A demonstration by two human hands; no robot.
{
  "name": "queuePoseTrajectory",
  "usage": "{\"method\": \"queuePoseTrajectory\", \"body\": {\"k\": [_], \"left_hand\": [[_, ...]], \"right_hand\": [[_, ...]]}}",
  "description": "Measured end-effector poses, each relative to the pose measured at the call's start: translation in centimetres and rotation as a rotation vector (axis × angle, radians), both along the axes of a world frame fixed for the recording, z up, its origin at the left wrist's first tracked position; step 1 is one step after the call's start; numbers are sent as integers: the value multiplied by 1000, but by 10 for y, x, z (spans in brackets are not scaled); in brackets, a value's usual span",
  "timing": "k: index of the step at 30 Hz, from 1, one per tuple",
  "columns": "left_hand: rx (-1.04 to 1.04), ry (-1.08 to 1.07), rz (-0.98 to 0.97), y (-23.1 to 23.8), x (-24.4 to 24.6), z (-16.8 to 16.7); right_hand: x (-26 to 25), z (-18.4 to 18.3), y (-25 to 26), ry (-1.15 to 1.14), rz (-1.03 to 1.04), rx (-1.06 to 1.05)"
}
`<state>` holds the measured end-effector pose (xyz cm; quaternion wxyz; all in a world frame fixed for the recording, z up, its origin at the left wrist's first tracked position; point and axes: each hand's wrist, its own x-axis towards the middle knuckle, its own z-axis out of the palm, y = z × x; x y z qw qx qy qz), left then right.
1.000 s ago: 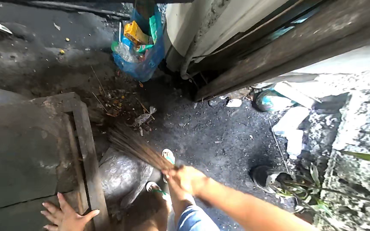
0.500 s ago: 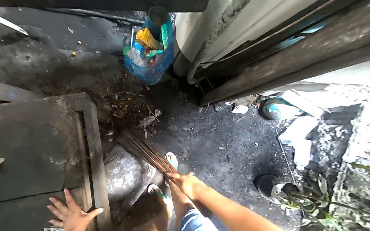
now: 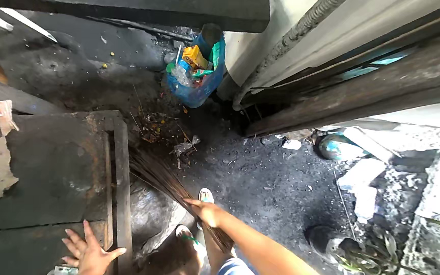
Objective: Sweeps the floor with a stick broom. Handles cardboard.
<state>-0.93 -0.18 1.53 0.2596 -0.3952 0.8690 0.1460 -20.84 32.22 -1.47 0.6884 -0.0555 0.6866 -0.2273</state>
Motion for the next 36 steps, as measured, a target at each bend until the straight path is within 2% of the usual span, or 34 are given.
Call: {"method": "queuePoseTrajectory", "body": {"k": [3, 6, 8, 10, 13, 15, 17, 19, 21, 25, 27, 32, 36], "left_hand": [[18, 8, 12, 3, -2, 0], [15, -5, 14, 2, -1, -4], [4, 6, 6, 0, 4, -7], [3, 7, 9, 1, 2, -6], [4, -6, 2, 1, -1, -5], [11, -8, 13, 2, -1, -5], [34, -16, 38, 4, -3, -2], [44, -23, 49, 4, -4, -2], [46, -33, 53, 5, -6, -3], [81, -93, 79, 7, -18, 8], [98, -130, 94, 7, -19, 11], [108, -127, 81, 7, -19, 12], [120, -133, 95, 9, -24, 15]], "right_hand": [[33, 49, 26, -6, -46, 29], [45, 84, 18, -3, -42, -28], [35, 72, 1, 3, 4, -58], [8, 45, -9, 53, 127, -4], [-27, 18, 17, 114, 211, 181], [-26, 33, 34, 134, 230, 239], [-7, 68, 31, 130, 300, 243], [10, 84, 24, 106, 341, 236], [-1, 74, 23, 126, 439, 238], [-76, 50, 43, 285, 618, 357], [-89, 59, 51, 343, 687, 384], [-58, 105, 70, 268, 829, 384], [-114, 93, 49, 321, 941, 461]]}}
